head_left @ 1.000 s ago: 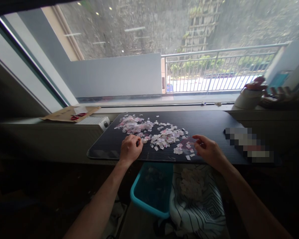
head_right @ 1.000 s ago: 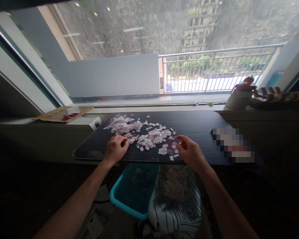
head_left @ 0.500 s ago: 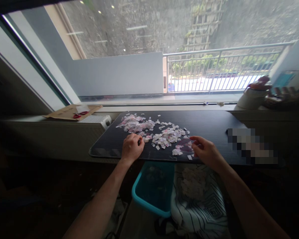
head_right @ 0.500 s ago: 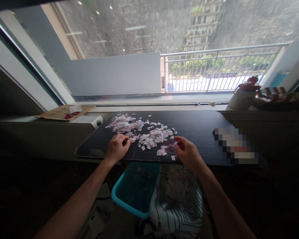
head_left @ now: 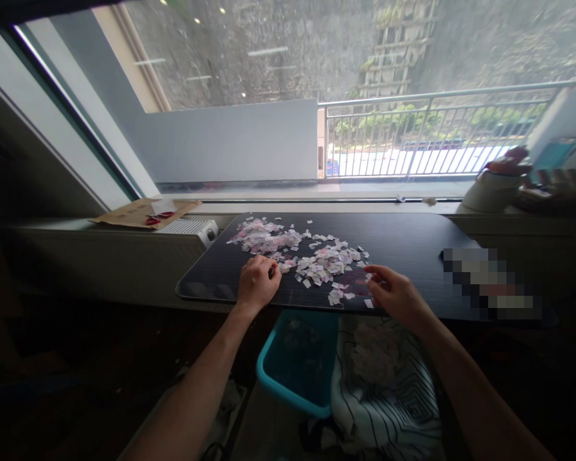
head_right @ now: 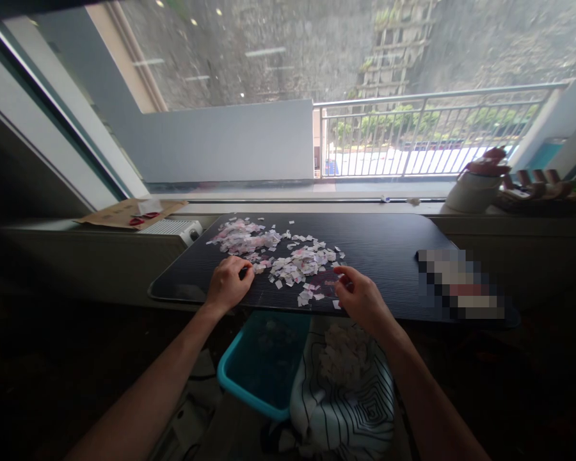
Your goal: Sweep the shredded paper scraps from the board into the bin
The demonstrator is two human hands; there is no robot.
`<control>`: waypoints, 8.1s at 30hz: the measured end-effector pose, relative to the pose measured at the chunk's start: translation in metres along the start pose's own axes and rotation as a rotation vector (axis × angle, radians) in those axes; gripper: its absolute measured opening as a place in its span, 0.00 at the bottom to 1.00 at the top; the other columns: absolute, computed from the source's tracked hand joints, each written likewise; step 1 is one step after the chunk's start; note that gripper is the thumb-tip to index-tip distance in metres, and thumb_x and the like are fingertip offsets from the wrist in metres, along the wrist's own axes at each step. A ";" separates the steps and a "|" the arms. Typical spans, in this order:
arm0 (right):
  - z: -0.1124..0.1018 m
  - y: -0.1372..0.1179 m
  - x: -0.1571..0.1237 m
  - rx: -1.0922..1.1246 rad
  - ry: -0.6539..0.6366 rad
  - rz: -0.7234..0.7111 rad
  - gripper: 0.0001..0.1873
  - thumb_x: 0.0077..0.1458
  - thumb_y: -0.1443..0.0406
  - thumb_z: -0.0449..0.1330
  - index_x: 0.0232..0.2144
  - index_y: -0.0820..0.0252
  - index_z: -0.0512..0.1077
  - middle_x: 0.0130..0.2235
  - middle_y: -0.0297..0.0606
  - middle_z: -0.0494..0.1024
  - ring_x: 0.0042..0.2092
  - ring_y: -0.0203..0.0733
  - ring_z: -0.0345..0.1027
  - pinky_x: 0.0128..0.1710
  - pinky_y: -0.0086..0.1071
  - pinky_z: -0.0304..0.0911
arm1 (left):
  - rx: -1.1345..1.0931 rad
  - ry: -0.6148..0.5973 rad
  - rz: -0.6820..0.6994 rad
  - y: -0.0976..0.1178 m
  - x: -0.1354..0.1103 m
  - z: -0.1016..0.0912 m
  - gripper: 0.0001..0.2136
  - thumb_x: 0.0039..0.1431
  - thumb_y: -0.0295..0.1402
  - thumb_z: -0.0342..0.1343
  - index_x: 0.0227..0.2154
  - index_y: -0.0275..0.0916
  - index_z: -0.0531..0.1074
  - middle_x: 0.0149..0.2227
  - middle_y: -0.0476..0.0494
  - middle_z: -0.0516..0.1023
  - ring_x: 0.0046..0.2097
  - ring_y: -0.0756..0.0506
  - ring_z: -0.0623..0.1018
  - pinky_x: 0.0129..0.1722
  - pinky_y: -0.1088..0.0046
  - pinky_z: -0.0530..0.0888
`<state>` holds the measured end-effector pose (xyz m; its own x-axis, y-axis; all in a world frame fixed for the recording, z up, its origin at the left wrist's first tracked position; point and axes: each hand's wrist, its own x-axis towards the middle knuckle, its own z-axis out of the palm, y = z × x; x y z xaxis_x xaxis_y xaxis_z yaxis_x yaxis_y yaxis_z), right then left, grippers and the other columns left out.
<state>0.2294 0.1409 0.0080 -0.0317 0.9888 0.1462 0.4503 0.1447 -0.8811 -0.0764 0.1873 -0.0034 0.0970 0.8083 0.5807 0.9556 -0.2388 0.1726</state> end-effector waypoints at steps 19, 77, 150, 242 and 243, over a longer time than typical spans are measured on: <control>-0.002 -0.008 -0.005 -0.068 0.047 -0.025 0.21 0.53 0.59 0.55 0.47 0.61 0.70 0.31 0.34 0.70 0.25 0.34 0.66 0.26 0.31 0.66 | 0.014 -0.009 -0.014 0.003 -0.001 -0.001 0.06 0.56 0.31 0.51 0.29 0.39 0.72 0.34 0.43 0.73 0.40 0.42 0.72 0.41 0.67 0.68; 0.005 -0.007 -0.004 -0.172 0.085 -0.093 0.21 0.54 0.59 0.54 0.49 0.61 0.71 0.32 0.36 0.73 0.27 0.36 0.69 0.28 0.31 0.67 | 0.012 -0.014 -0.019 0.002 -0.001 0.000 0.06 0.56 0.31 0.51 0.29 0.40 0.72 0.34 0.43 0.73 0.40 0.42 0.72 0.42 0.67 0.68; 0.003 0.006 -0.005 -0.004 0.138 -0.017 0.23 0.53 0.58 0.54 0.49 0.64 0.69 0.33 0.37 0.74 0.26 0.37 0.69 0.27 0.32 0.66 | -0.159 -0.722 0.444 0.088 0.031 -0.036 0.05 0.54 0.34 0.59 0.26 0.38 0.74 0.32 0.48 0.77 0.38 0.45 0.74 0.46 0.68 0.64; -0.004 -0.006 -0.030 -0.371 0.286 -0.132 0.19 0.54 0.61 0.54 0.47 0.60 0.71 0.34 0.38 0.75 0.30 0.39 0.69 0.34 0.34 0.65 | 0.076 0.127 0.047 -0.010 -0.001 -0.001 0.09 0.60 0.37 0.49 0.33 0.40 0.73 0.37 0.42 0.74 0.42 0.40 0.72 0.47 0.61 0.64; -0.003 -0.005 -0.030 -0.329 0.282 -0.128 0.19 0.54 0.60 0.54 0.47 0.59 0.71 0.34 0.38 0.75 0.29 0.38 0.69 0.34 0.34 0.65 | 0.078 0.126 0.045 -0.010 -0.001 0.000 0.09 0.60 0.37 0.49 0.33 0.40 0.73 0.37 0.42 0.74 0.42 0.39 0.72 0.47 0.61 0.64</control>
<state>0.2313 0.1109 0.0095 0.1177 0.9081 0.4019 0.7200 0.2007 -0.6643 -0.0858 0.1888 -0.0051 0.1096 0.7226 0.6825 0.9701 -0.2273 0.0849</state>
